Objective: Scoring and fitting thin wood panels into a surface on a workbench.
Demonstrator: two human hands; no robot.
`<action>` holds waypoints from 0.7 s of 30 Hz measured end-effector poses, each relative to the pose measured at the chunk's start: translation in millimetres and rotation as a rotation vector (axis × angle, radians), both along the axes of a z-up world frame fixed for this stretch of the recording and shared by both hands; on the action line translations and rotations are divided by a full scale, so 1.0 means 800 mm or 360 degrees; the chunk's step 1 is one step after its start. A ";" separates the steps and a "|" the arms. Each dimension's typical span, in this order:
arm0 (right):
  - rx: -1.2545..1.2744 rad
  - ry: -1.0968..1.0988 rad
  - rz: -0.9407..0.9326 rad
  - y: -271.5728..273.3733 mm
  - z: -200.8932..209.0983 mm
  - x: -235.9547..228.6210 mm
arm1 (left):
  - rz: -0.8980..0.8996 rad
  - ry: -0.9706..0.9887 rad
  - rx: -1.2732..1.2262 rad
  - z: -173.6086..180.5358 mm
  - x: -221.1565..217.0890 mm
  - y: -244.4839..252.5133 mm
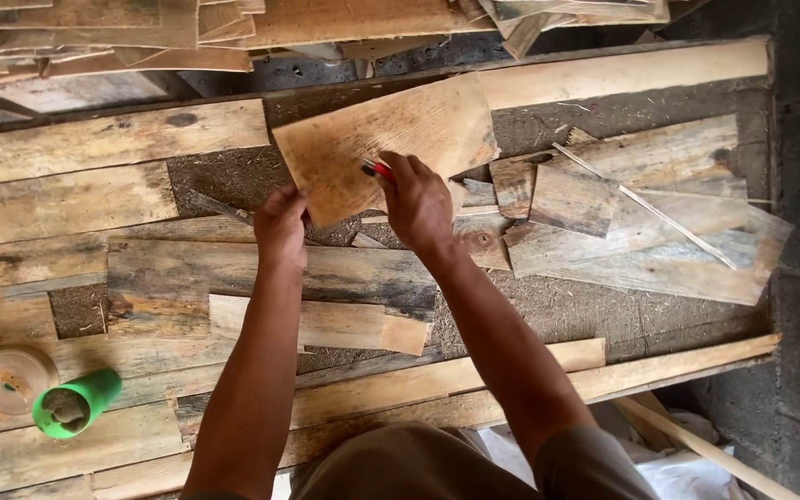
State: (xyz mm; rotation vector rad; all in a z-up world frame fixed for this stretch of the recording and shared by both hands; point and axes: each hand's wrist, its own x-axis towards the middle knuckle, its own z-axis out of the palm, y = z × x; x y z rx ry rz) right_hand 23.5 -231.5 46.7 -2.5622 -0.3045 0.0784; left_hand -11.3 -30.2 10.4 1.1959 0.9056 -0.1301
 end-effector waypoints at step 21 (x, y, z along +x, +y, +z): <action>0.1446 0.0323 -0.1519 -0.239 -0.012 -0.277 | -0.0397 0.0230 -0.0803 0.025 -0.282 -0.253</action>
